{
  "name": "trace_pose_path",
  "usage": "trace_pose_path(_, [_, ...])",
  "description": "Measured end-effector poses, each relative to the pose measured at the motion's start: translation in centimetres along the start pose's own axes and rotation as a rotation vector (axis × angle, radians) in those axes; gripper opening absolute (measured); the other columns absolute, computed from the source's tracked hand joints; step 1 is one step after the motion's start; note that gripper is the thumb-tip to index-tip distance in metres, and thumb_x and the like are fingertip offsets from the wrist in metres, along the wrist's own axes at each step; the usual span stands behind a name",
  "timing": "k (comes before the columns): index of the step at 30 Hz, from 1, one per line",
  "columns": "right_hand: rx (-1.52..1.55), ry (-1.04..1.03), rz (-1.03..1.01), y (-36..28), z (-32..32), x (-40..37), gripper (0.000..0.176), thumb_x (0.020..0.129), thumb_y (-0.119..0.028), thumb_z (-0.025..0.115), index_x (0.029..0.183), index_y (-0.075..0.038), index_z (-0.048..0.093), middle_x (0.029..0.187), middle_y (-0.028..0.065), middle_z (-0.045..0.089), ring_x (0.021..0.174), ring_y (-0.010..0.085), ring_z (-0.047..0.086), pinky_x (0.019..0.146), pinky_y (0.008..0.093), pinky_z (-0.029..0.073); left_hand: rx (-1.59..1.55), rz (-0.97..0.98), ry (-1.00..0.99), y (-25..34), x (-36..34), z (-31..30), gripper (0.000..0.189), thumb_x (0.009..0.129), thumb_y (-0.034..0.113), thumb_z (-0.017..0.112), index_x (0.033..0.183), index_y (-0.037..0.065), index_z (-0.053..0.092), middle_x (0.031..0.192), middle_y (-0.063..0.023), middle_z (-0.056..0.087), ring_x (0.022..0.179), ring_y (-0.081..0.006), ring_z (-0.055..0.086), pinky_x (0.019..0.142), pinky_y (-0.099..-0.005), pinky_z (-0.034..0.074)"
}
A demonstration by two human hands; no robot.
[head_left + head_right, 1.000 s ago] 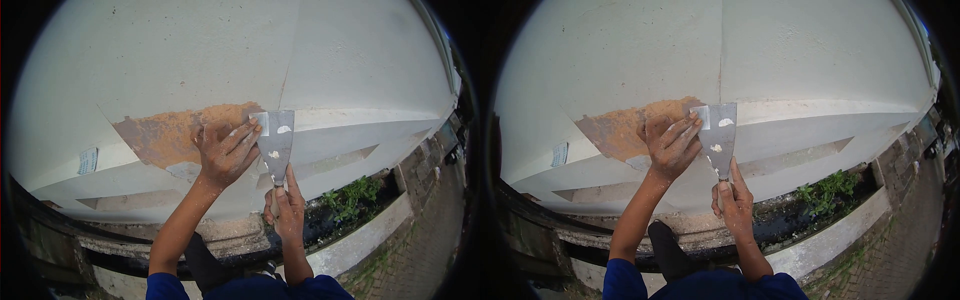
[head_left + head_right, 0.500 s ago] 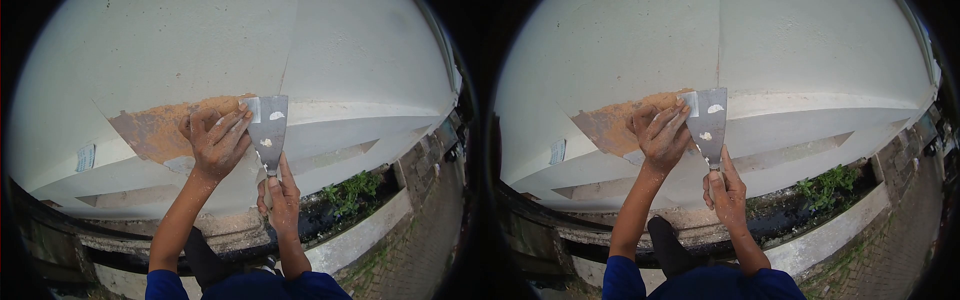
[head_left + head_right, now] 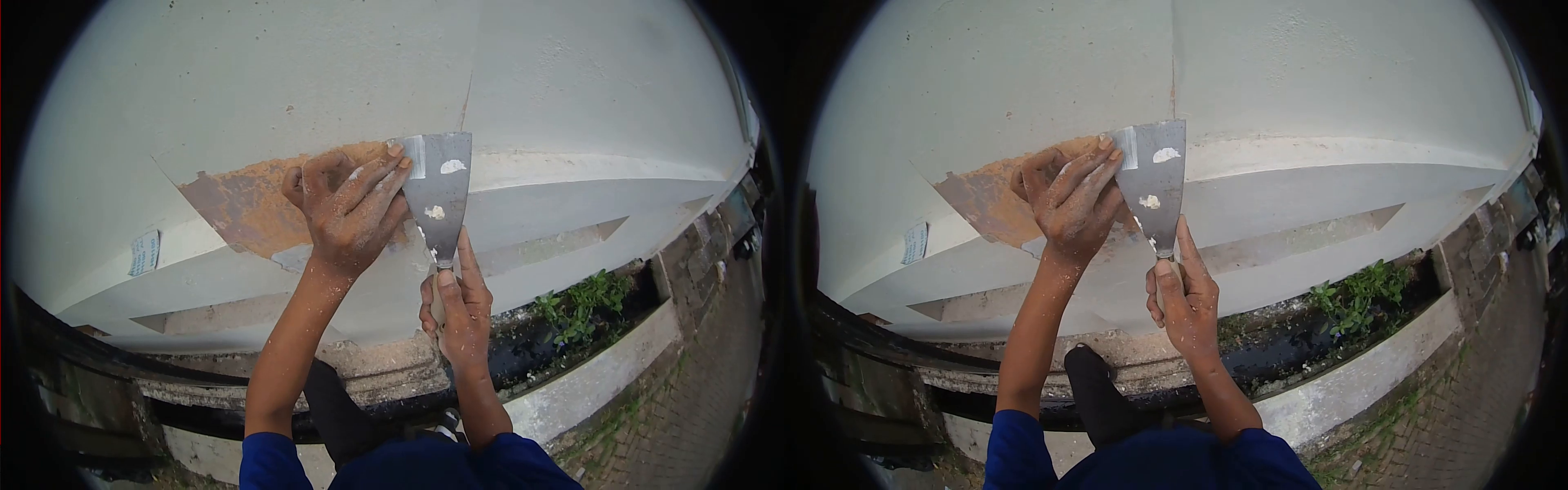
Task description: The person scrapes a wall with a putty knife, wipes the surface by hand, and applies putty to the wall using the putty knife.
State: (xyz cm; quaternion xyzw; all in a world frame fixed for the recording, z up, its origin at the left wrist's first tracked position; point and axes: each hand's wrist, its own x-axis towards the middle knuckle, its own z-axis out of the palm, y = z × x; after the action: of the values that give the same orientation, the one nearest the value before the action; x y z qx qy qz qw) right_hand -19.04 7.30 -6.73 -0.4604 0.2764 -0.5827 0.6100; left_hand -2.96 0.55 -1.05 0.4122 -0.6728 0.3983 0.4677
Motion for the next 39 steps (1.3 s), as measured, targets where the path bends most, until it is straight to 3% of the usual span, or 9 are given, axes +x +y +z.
trace_pose_path(4, [-0.025, -0.019, 0.011, -0.5, -0.6, -0.9, 0.057, 0.098, -0.020, 0.048, 0.147, -0.006, 0.022, 0.070, 0.0014, 0.052, 0.050, 0.0037, 0.044, 0.041, 0.0189, 0.037, -0.036, -0.020, -0.024, 0.9, -1.5, 0.4, 0.036, 0.063, 0.023, 0.078, 0.098, 0.017, 0.073, 0.103, 0.0119, 0.069, 0.092, -0.0180, 0.046, 0.090, -0.0387, 0.023])
trace_pose_path(18, [-0.052, -0.027, 0.012, -0.4, -0.3, 0.4, 0.056, 0.098, -0.019, 0.049, 0.146, -0.007, 0.024, 0.067, 0.0009, 0.052, 0.051, 0.0032, 0.043, 0.042, 0.0189, 0.037, -0.014, -0.036, 0.018, -0.1, -0.6, 0.1, 0.031, 0.066, 0.026, 0.077, 0.097, 0.022, 0.073, 0.102, 0.0155, 0.069, 0.095, -0.0189, 0.046, 0.097, -0.0392, 0.020])
trace_pose_path(22, [0.007, -0.045, 0.007, -0.2, -0.7, -0.6, 0.056, 0.098, -0.018, 0.049, 0.147, -0.007, 0.024, 0.068, 0.0009, 0.052, 0.051, 0.0032, 0.042, 0.043, 0.0190, 0.037, -0.009, 0.002, -0.034, 0.3, -1.5, 0.0, 0.034, 0.065, 0.024, 0.077, 0.098, 0.019, 0.073, 0.102, 0.0138, 0.069, 0.093, -0.0180, 0.046, 0.092, -0.0373, 0.023])
trace_pose_path(26, [-0.044, -0.046, -0.010, -0.8, 0.3, 0.5, 0.056, 0.098, -0.017, 0.048, 0.147, -0.006, 0.023, 0.069, 0.0012, 0.052, 0.050, 0.0034, 0.043, 0.042, 0.0191, 0.037, -0.029, -0.052, 0.074, -0.5, 0.4, 0.2, 0.033, 0.064, 0.025, 0.078, 0.097, 0.021, 0.073, 0.100, 0.0143, 0.069, 0.092, -0.0184, 0.046, 0.097, -0.0396, 0.021])
trace_pose_path(31, [0.012, -0.027, 0.027, 0.9, -1.2, -1.1, 0.056, 0.098, -0.019, 0.048, 0.146, -0.005, 0.023, 0.069, 0.0016, 0.052, 0.049, 0.0039, 0.044, 0.041, 0.0191, 0.036, -0.022, 0.018, -0.101, 0.5, -2.5, -0.1, 0.032, 0.066, 0.028, 0.078, 0.097, 0.021, 0.073, 0.105, 0.0137, 0.068, 0.100, -0.0197, 0.047, 0.095, -0.0428, 0.021])
trace_pose_path(39, [-0.013, -0.020, 0.001, 1.3, -0.7, -0.9, 0.057, 0.098, -0.018, 0.047, 0.146, -0.002, 0.022, 0.070, 0.0015, 0.052, 0.049, 0.0040, 0.043, 0.041, 0.0189, 0.036, -0.027, 0.016, -0.082, -0.2, -1.7, -0.3, 0.031, 0.067, 0.031, 0.077, 0.096, 0.020, 0.073, 0.105, 0.0129, 0.069, 0.095, -0.0194, 0.047, 0.093, -0.0411, 0.022])
